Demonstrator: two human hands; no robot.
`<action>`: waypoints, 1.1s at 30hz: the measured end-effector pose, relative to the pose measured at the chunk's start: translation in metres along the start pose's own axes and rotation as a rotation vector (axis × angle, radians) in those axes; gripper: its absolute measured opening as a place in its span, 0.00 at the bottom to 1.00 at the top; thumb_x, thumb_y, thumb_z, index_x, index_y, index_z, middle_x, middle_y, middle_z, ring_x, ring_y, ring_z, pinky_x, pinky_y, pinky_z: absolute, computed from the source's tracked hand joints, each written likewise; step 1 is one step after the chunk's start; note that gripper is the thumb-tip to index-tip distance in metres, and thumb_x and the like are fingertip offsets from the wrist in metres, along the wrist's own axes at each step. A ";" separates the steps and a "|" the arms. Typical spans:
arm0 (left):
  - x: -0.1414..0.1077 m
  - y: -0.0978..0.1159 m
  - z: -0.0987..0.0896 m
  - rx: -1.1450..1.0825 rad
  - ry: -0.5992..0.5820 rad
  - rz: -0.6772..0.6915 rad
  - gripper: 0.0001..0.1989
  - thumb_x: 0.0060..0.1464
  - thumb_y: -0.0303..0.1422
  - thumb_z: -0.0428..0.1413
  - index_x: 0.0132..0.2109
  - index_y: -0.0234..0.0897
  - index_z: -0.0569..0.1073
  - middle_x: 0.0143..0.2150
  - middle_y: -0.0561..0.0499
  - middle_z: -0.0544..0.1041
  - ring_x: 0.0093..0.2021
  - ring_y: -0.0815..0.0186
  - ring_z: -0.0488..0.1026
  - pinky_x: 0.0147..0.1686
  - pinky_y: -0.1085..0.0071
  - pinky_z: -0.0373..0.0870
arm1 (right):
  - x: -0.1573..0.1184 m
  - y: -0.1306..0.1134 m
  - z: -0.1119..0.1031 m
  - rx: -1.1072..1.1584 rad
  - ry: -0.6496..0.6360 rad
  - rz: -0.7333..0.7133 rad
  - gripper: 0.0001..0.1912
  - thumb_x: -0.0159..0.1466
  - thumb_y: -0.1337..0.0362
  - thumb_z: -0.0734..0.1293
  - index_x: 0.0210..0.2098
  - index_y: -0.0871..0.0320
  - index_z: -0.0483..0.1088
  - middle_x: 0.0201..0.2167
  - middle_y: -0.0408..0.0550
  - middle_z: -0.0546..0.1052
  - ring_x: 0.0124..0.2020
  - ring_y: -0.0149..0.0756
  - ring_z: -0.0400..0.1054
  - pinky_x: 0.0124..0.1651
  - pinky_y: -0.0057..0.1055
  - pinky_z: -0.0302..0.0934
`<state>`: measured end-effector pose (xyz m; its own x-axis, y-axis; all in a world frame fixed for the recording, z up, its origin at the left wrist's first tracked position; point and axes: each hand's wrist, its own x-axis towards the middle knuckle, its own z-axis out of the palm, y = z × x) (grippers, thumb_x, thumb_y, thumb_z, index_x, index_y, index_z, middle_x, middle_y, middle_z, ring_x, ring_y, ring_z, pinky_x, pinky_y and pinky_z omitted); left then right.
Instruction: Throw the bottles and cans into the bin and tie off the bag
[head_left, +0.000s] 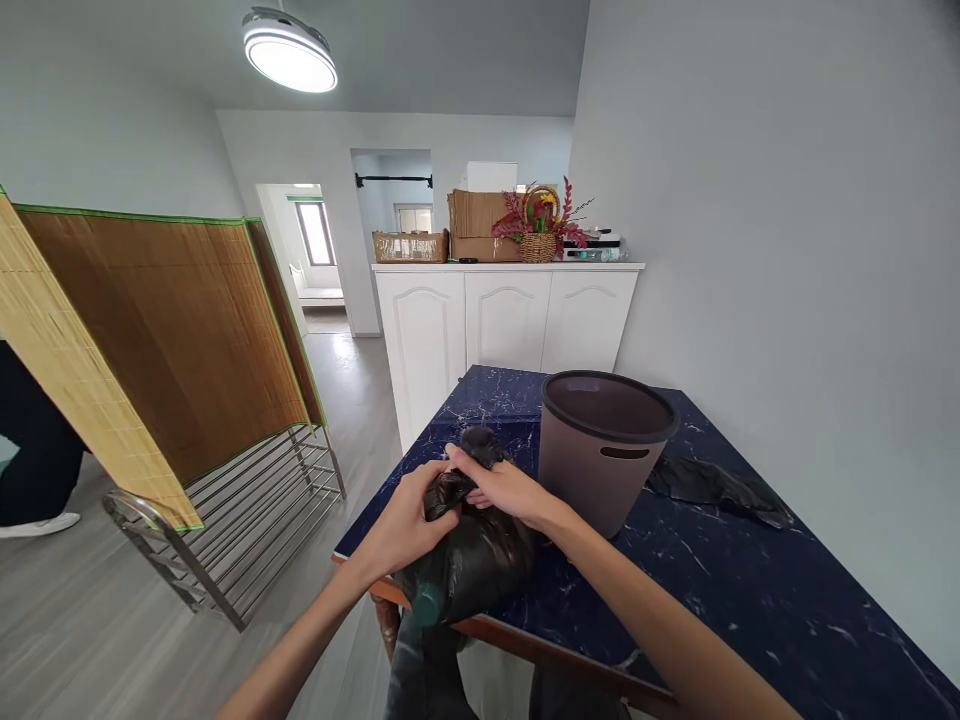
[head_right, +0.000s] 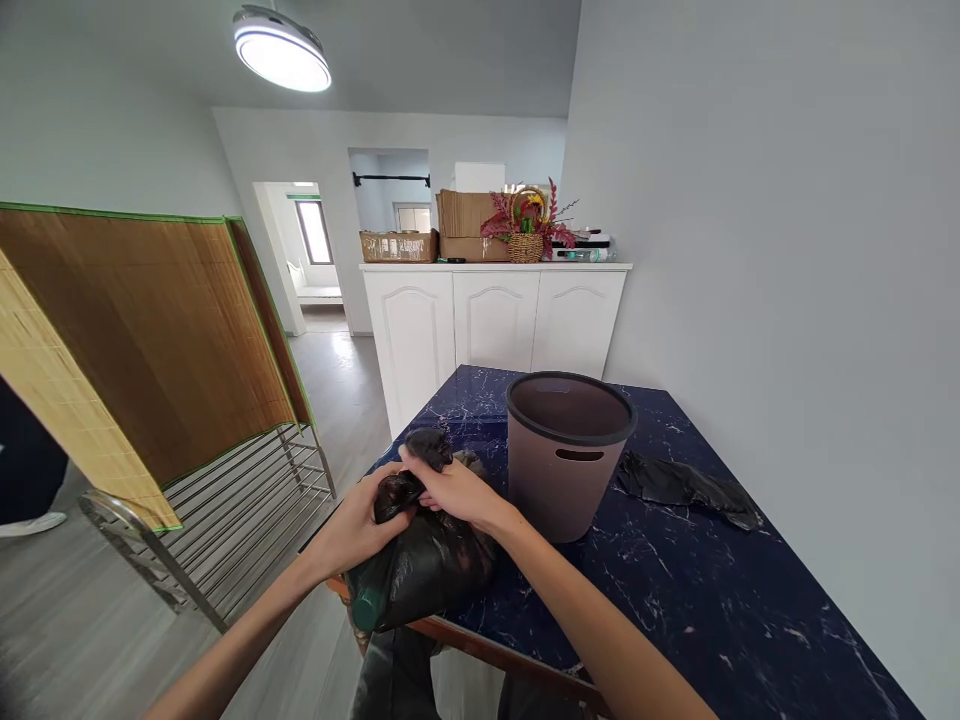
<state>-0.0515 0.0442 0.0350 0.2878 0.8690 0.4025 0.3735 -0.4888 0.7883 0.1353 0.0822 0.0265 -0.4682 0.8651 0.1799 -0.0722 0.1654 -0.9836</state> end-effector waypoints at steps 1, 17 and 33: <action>0.002 -0.001 -0.001 0.052 -0.017 0.016 0.18 0.48 0.23 0.63 0.47 0.42 0.81 0.42 0.49 0.82 0.45 0.54 0.76 0.49 0.64 0.67 | -0.003 -0.006 -0.006 -0.026 -0.054 -0.017 0.17 0.65 0.48 0.74 0.29 0.54 0.75 0.17 0.38 0.68 0.22 0.33 0.65 0.33 0.33 0.67; 0.009 0.004 -0.006 0.147 -0.068 0.095 0.05 0.51 0.27 0.59 0.30 0.42 0.75 0.34 0.51 0.74 0.39 0.56 0.68 0.44 0.66 0.62 | -0.028 0.001 -0.027 -0.912 0.155 -0.594 0.30 0.58 0.83 0.58 0.49 0.52 0.78 0.46 0.48 0.84 0.44 0.41 0.79 0.46 0.34 0.69; 0.015 0.014 0.019 -0.563 0.042 -0.363 0.22 0.55 0.53 0.69 0.33 0.36 0.80 0.31 0.53 0.76 0.32 0.66 0.69 0.34 0.72 0.63 | -0.025 0.010 -0.004 -0.975 0.557 -0.900 0.16 0.71 0.77 0.61 0.38 0.52 0.75 0.43 0.51 0.78 0.45 0.41 0.70 0.47 0.40 0.62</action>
<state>-0.0253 0.0490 0.0436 0.1922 0.9785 0.0752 -0.0797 -0.0608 0.9950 0.1502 0.0641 0.0124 -0.1732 0.3256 0.9295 0.5742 0.8002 -0.1733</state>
